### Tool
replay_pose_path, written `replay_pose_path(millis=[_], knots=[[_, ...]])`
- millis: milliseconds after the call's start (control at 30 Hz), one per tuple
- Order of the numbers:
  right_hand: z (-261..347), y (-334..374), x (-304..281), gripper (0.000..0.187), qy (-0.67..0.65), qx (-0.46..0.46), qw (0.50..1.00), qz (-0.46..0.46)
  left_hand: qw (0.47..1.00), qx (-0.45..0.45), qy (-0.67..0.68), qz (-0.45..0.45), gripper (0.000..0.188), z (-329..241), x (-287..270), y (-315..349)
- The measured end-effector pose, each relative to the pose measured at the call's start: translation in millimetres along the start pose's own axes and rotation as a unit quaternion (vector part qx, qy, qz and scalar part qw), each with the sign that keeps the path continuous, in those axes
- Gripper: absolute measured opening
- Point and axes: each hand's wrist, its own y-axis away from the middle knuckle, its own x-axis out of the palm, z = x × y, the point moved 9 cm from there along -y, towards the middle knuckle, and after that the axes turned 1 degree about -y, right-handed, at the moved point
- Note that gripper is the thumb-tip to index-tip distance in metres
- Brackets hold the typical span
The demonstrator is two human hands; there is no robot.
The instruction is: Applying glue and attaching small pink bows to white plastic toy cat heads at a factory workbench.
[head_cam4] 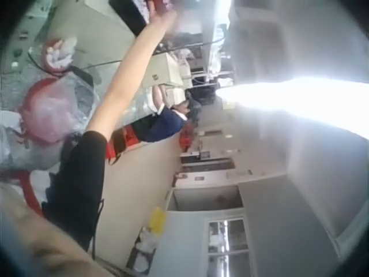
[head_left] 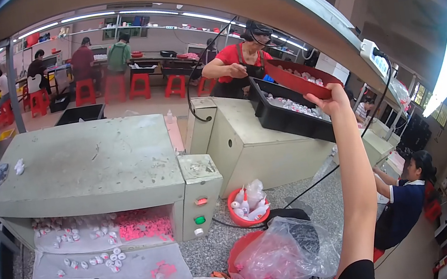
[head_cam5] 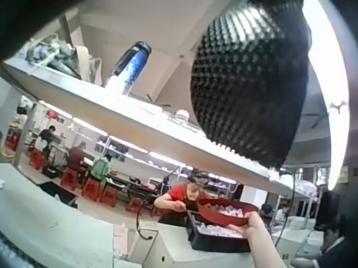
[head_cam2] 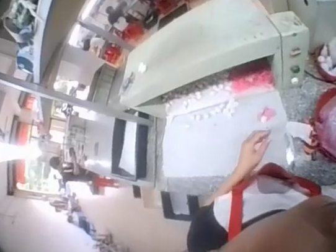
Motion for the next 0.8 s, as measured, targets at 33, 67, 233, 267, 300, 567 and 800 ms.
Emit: replay_pose_path(millis=[33,67,233,267,300,567,800], knots=[[2,-2,3,0.042,0.007,-0.009,1.0,-0.005,0.999,-0.032,0.007,0.03,0.02,11,3,-2],[1,-8,6,0.042,0.008,-0.009,1.0,-0.004,0.999,-0.033,0.008,0.028,0.02,15,3,-3],[13,-25,13,0.038,0.059,-0.062,0.996,-0.033,0.999,-0.014,0.008,0.035,0.017,9,7,-12],[14,-28,14,0.036,0.076,-0.07,0.994,-0.036,0.999,-0.017,0.009,0.035,0.017,9,8,-12],[17,-27,20,0.035,0.108,-0.103,0.988,-0.034,0.999,-0.016,0.008,0.038,0.017,7,8,-14],[-2,-49,39,0.034,0.145,-0.09,0.985,-0.037,0.999,-0.026,-0.001,0.038,0.016,4,10,-16],[-3,-81,34,0.036,0.166,-0.096,0.98,-0.056,0.998,-0.046,-0.016,0.034,0.016,7,11,-21]])
